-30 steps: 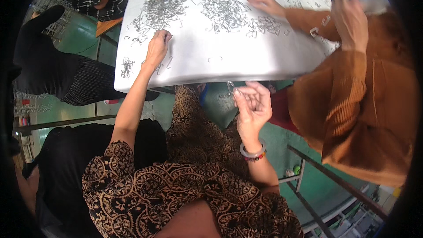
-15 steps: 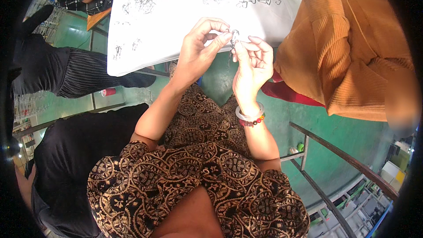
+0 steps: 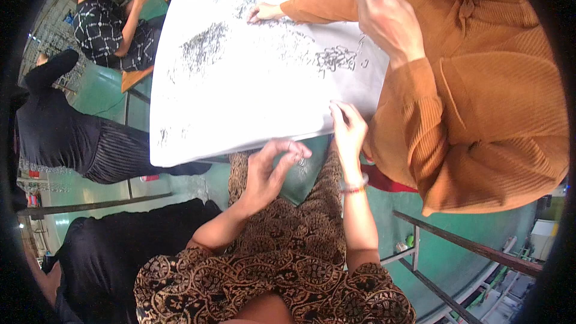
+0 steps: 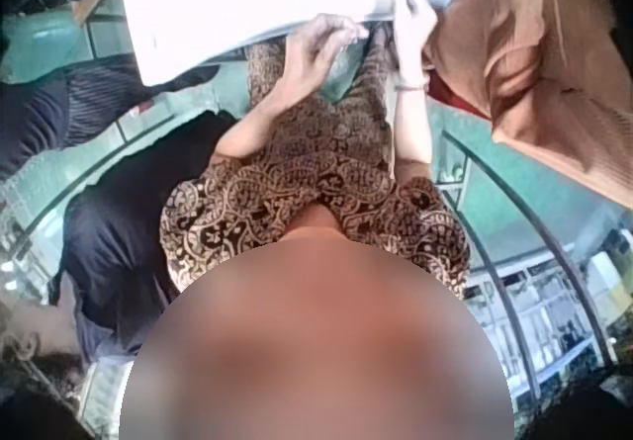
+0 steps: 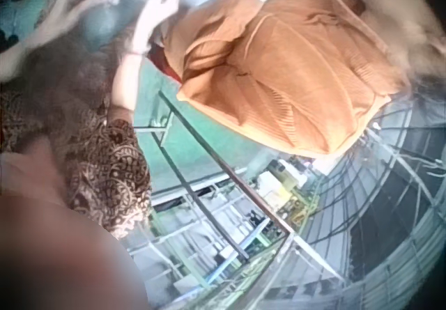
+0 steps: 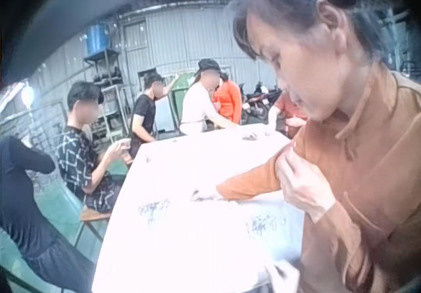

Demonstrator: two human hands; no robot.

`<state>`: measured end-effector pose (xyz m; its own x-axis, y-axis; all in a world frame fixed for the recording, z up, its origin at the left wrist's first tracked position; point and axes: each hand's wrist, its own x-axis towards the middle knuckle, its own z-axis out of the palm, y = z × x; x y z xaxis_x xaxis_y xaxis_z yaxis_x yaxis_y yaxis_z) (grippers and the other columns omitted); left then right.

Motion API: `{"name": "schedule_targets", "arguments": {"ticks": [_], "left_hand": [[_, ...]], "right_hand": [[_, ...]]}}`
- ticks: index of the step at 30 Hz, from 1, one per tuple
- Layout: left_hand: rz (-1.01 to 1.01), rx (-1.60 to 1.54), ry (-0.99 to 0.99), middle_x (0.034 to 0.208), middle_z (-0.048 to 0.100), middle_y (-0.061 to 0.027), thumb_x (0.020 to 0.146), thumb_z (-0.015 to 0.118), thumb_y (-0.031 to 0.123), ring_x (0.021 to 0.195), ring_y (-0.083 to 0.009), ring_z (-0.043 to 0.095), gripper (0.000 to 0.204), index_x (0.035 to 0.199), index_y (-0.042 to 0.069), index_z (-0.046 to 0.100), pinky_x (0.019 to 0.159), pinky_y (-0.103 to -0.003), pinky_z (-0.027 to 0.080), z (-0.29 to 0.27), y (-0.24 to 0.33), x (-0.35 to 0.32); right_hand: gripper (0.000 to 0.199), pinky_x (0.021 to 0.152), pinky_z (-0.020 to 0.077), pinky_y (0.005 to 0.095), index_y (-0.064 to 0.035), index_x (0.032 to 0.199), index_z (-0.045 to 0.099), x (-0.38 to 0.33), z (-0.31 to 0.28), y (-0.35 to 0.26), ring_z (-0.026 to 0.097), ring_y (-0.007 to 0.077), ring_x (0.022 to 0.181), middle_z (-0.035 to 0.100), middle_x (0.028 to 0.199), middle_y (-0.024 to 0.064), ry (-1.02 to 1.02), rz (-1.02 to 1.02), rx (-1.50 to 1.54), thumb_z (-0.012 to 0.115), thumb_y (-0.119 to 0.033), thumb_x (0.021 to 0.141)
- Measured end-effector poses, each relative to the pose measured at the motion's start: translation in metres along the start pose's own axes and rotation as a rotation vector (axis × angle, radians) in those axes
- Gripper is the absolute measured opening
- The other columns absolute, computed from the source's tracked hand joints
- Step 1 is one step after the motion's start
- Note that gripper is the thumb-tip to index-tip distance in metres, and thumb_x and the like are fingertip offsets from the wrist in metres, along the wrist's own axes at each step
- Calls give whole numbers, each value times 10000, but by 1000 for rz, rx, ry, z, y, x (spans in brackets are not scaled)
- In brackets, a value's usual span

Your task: The person stands at a table with several others and repeatedly picks up small metal paperclips, linking them together by hand to form a chain. The person holds the growing chain and continues adding clips one by one.

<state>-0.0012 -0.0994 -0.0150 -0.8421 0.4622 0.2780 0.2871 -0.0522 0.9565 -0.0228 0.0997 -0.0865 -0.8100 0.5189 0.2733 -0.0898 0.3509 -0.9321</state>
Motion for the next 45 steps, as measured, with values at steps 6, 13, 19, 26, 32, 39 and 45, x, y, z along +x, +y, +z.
{"name": "schedule_targets", "arguments": {"ticks": [6, 13, 19, 26, 32, 39, 45], "left_hand": [[23, 80, -13, 975, 682, -121, 952, 561, 26, 947, -191, 656, 68, 1004, -6, 592, 853, -328, 524, -5, -4, -6], [7, 79, 18, 996, 683, -113, 930, 589, 27, 949, -181, 656, 95, 1007, 1, 638, 836, -305, 517, -14, -12, -7], [-10, 27, 133, 958, 689, -102, 932, 600, 72, 896, -181, 668, 132, 1032, -1, 646, 791, -301, 523, -13, -21, -2], [31, 8, 97, 882, 664, -128, 905, 610, 75, 781, -257, 654, 115, 977, -12, 635, 700, -359, 505, -7, -18, 2], [60, 70, 66, 956, 679, -123, 892, 640, 92, 866, -234, 656, 152, 1012, -1, 645, 747, -334, 511, -23, -17, -1], [59, 241, 322, 1152, 672, -91, 875, 669, 94, 990, -180, 654, 331, 1203, 59, 639, 853, -295, 512, -82, -55, 10], [6, 1023, 445, 916, 695, -177, 806, 675, 70, 880, -355, 647, 121, 900, 22, 735, 813, -396, 508, -267, -159, 76]], "right_hand": [[300, 792, 499, 450, 45, 1084, 624, 110, 57, 79, 618, 412, 908, 629, 954, 279, -173, -254, -495, 667, -3, 791], [337, 684, 509, 373, 22, 1148, 608, 110, 42, 65, 640, 336, 695, 662, 779, 200, -198, -151, -492, 614, -8, 812], [381, 644, 505, 268, 68, 1244, 536, -13, -15, -79, 595, 115, 694, 654, 796, 79, -174, -41, 209, 613, 47, 871], [410, 690, 487, 194, 42, 1272, 524, -63, -14, -125, 584, 76, 748, 625, 866, 44, -295, -60, 66, 603, 101, 874], [327, 733, 506, 226, 46, 1211, 530, -69, 7, -117, 588, 98, 767, 619, 883, 65, -112, -154, 118, 597, 86, 893], [256, 681, 516, 228, 42, 1126, 502, -72, 19, -103, 606, 116, 752, 629, 933, 110, -164, -148, 345, 615, 58, 897], [277, 646, 531, 229, 45, 1125, 508, -67, 21, -107, 639, 131, 786, 639, 947, 123, -155, -116, 352, 625, 80, 876]]}}
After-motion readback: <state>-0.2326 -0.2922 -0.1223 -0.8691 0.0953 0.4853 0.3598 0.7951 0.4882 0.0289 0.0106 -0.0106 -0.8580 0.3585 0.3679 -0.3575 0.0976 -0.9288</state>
